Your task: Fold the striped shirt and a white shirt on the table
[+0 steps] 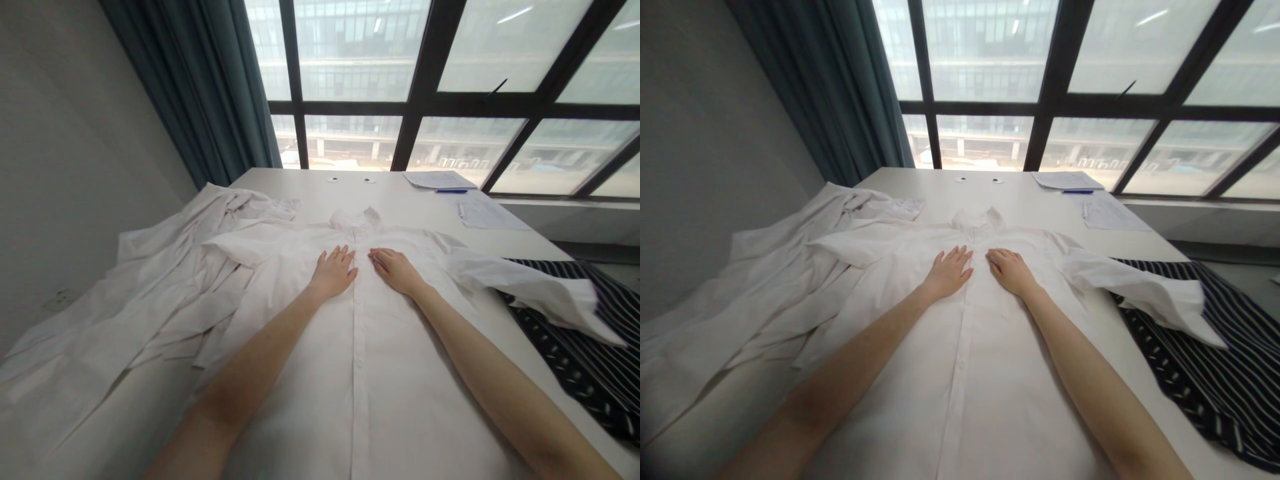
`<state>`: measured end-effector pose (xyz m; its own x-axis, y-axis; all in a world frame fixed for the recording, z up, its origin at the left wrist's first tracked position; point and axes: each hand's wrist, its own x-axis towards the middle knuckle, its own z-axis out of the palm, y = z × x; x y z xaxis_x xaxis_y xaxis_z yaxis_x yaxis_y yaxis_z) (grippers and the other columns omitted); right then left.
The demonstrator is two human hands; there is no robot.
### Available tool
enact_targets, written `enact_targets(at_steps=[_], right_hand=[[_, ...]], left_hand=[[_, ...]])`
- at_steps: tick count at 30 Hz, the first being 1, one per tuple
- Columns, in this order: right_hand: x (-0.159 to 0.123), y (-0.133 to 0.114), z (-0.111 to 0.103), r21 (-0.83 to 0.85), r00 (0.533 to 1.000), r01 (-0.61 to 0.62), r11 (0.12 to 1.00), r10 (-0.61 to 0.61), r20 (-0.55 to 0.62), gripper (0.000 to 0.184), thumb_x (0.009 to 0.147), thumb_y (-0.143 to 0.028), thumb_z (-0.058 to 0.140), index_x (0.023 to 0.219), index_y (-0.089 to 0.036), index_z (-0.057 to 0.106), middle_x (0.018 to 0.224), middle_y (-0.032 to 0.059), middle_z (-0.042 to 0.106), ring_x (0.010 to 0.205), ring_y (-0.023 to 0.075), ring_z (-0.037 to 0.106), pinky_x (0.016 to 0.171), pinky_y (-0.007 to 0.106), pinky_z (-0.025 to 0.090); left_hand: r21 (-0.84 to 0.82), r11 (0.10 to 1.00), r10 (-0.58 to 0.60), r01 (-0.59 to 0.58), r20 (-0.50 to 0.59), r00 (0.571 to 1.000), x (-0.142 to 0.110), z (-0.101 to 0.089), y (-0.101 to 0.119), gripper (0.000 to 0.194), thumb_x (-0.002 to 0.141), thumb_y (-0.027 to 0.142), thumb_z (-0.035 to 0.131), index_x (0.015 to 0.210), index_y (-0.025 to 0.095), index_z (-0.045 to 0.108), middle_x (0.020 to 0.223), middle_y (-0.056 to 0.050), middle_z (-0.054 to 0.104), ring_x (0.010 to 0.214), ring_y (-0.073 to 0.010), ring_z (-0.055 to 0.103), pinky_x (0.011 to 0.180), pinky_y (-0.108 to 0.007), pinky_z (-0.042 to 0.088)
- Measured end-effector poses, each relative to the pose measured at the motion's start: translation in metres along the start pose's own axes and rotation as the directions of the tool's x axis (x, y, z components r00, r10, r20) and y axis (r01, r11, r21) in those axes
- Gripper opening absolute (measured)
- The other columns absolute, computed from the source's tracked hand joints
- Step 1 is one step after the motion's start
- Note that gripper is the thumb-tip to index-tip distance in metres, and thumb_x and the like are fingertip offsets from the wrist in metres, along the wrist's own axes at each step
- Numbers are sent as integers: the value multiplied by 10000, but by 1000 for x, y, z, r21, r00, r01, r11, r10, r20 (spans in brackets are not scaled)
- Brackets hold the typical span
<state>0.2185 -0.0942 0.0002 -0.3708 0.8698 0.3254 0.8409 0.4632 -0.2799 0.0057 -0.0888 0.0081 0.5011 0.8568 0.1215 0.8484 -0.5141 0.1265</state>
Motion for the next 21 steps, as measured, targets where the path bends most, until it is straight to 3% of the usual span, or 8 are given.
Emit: enact_targets(at_steps=[6,12,17,21], right_hand=[[0,-2,-2,-6,999,-33,999,33,2,316,944,-232,426,1200,-218,612,1291,86,637,1196,210,571,994,382,434],[-2,2,0,-43,994,-105,994,106,14,349,962,-283,410,1257,-246,592,1350,80,597,1245,231,533,1020,430,415],[-9,20,2,-99,967,-250,963,253,19,449,968,-414,417,1379,-258,504,1500,102,440,1378,339,370,1078,585,309],[-4,42,-3,-99,948,-310,946,315,44,432,936,-415,524,1341,-266,533,1486,107,454,1351,348,400,1064,595,333]], left_hand=[[37,996,-79,77,54,995,4,-2,-11,653,976,540,317,1502,154,313,1589,-151,232,1472,-294,197,1153,-545,197],[41,983,-179,178,24,984,9,0,-25,662,974,537,315,1499,134,319,1584,-178,231,1469,-314,199,1154,-532,193],[41,984,-175,175,4,985,9,4,-26,665,974,541,299,1503,138,314,1585,-177,230,1471,-317,190,1157,-532,182],[53,984,-172,171,5,985,9,5,-25,664,979,538,286,1507,135,303,1586,-181,226,1471,-320,188,1155,-538,178]])
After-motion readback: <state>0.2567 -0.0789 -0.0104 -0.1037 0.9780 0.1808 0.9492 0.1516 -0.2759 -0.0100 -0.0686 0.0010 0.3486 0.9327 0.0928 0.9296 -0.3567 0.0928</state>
